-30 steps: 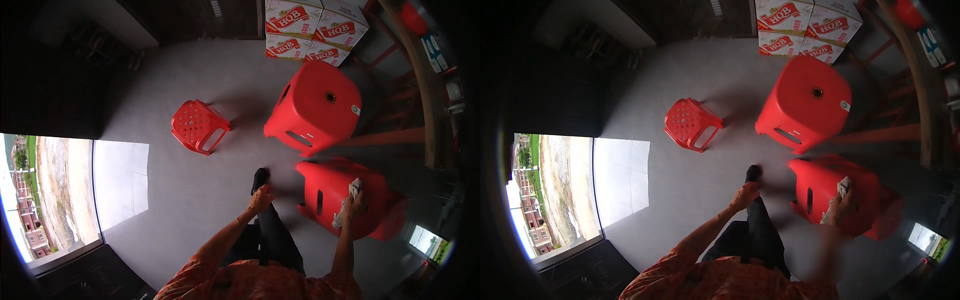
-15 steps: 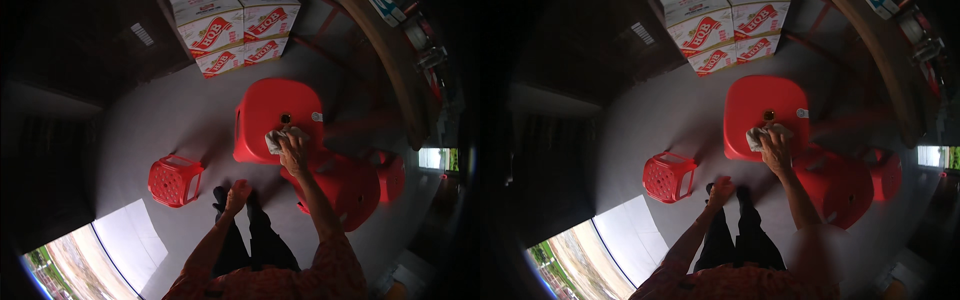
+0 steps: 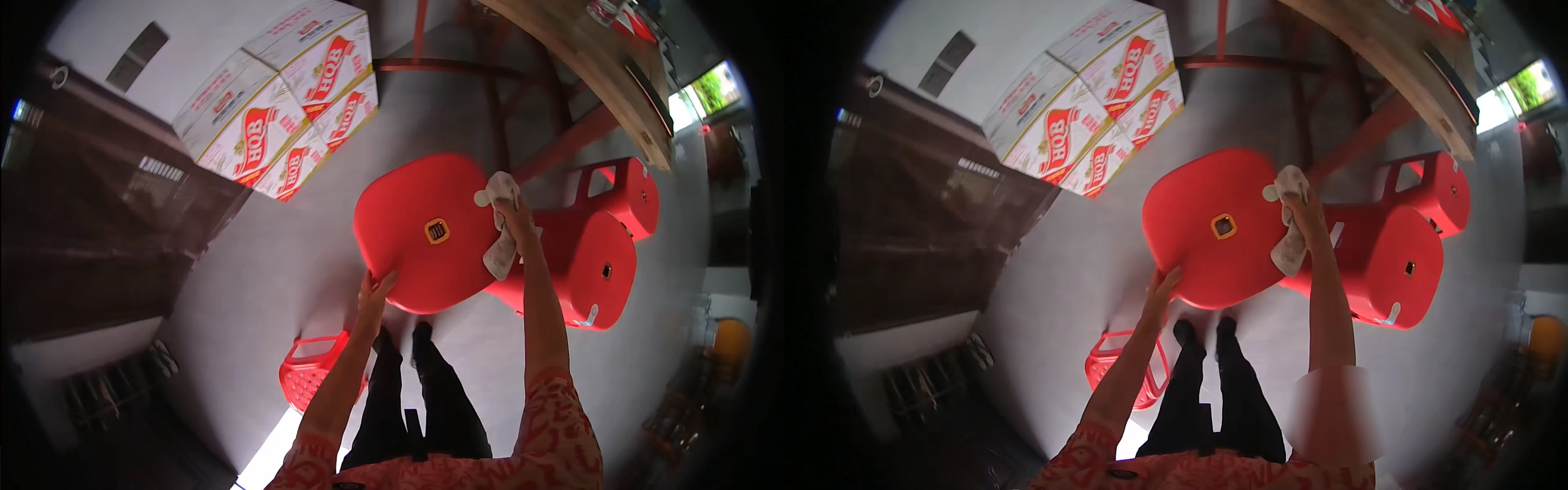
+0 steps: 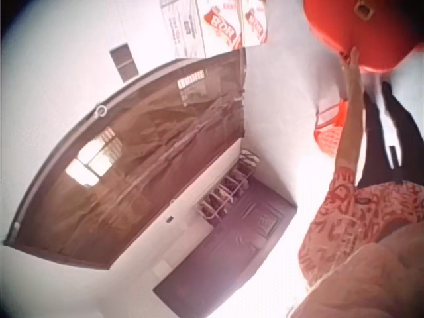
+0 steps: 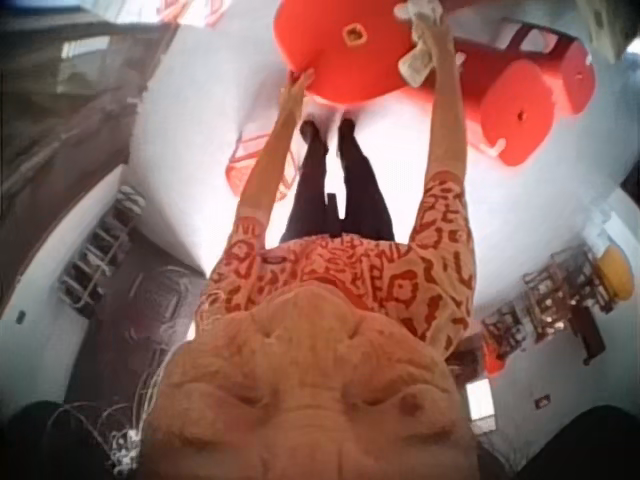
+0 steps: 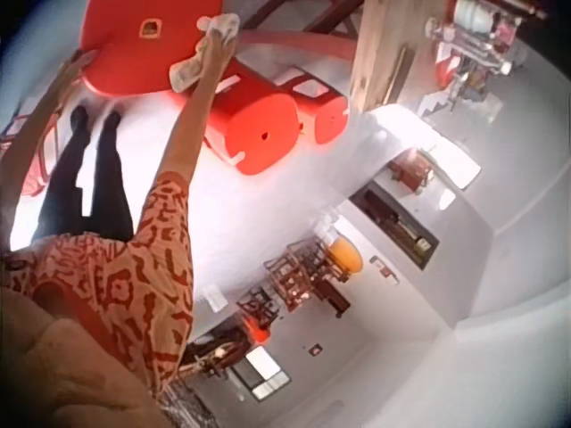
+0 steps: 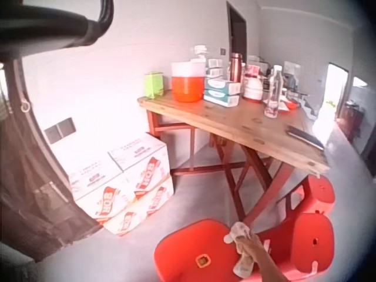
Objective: The person wipes the top and sides of red plastic stools with a white cloth. They handle the stools one at a time, turning them over to clean different surfaces, then place them back on the floor.
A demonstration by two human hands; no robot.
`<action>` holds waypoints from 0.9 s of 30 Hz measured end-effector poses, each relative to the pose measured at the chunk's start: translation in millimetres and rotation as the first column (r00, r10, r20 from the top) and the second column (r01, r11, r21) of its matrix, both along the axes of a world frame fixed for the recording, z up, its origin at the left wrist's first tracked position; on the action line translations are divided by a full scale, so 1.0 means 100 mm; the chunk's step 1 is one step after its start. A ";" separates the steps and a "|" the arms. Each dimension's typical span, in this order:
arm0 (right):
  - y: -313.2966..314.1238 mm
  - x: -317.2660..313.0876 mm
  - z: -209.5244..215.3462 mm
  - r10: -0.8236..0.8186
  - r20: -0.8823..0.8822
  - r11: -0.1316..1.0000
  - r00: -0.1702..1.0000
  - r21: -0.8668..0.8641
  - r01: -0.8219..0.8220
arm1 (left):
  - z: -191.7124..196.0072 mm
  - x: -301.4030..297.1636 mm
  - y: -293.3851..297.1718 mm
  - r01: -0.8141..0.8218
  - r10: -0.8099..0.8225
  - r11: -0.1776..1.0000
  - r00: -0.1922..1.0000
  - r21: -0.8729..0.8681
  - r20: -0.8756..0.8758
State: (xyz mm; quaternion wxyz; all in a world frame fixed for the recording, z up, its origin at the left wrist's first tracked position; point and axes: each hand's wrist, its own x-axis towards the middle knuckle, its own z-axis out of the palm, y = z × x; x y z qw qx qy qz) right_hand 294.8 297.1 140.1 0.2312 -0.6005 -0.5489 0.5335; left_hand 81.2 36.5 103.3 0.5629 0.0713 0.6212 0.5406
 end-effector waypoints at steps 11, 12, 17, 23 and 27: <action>0.12 0.30 -0.83 -0.165 -0.450 0.956 0.878 -0.291 0.031 | -0.37 -0.21 0.21 -0.248 0.209 0.966 0.911 0.067 0.355; 0.10 0.22 -0.63 -0.164 -0.451 0.952 0.877 -0.305 0.021 | -0.26 -0.25 0.26 -0.235 0.191 0.970 0.897 0.064 0.399; 0.01 0.25 -0.48 -0.192 -0.459 0.952 0.868 -0.304 0.049 | 0.00 -0.28 0.45 -0.118 0.110 0.993 0.964 0.020 0.241; -0.36 0.18 -0.36 -0.381 -0.446 0.905 0.810 -0.360 0.228 | 0.04 -0.71 0.65 0.001 0.000 1.000 0.987 -0.005 0.163; -0.80 0.11 -0.42 -0.548 -0.561 0.835 0.620 -0.411 0.366 | 0.05 -1.04 0.92 0.173 -0.170 0.984 0.984 -0.053 0.055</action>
